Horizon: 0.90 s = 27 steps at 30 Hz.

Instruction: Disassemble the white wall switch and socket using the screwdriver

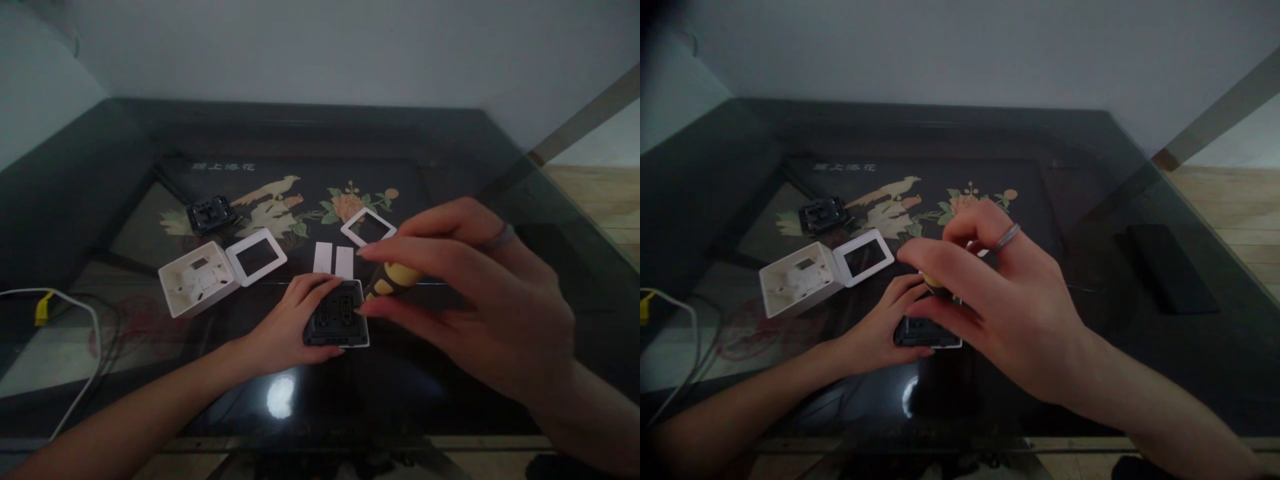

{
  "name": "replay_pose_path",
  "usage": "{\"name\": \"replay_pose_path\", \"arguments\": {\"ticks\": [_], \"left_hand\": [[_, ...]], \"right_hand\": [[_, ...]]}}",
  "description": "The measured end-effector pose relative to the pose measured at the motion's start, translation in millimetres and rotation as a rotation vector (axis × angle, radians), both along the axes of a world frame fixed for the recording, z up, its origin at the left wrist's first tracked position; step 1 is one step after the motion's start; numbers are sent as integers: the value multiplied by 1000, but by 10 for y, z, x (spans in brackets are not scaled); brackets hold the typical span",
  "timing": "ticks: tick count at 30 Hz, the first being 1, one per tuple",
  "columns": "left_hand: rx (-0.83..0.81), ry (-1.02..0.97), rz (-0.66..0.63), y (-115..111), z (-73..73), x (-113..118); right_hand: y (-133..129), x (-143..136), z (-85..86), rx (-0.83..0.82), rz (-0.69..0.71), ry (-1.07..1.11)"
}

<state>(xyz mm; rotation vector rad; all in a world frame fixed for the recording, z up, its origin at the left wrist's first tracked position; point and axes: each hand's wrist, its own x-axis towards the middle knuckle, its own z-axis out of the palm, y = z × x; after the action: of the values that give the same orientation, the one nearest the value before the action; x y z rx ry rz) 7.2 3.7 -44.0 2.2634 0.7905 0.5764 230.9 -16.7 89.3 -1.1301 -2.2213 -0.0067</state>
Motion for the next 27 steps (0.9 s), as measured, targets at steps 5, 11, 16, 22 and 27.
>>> {"name": "replay_pose_path", "arguments": {"ticks": [5, 11, 16, 22, 27], "left_hand": [[-3, 5, -3, 1, 9, 0], [4, 7, 5, 0, -3, -7], [19, -11, 0, 3, -10, -2], [26, -12, 5, -1, 0, -4], [10, -18, 0, 3, 10, -6]], "right_hand": [[-42, 8, 53, -126, -35, 39], [-60, 37, 83, -118, 20, -8], [-48, 3, 38, -23, -27, -7], [-55, 77, 94, -165, 76, -43], [-38, 19, 26, 33, -42, -16]]}}
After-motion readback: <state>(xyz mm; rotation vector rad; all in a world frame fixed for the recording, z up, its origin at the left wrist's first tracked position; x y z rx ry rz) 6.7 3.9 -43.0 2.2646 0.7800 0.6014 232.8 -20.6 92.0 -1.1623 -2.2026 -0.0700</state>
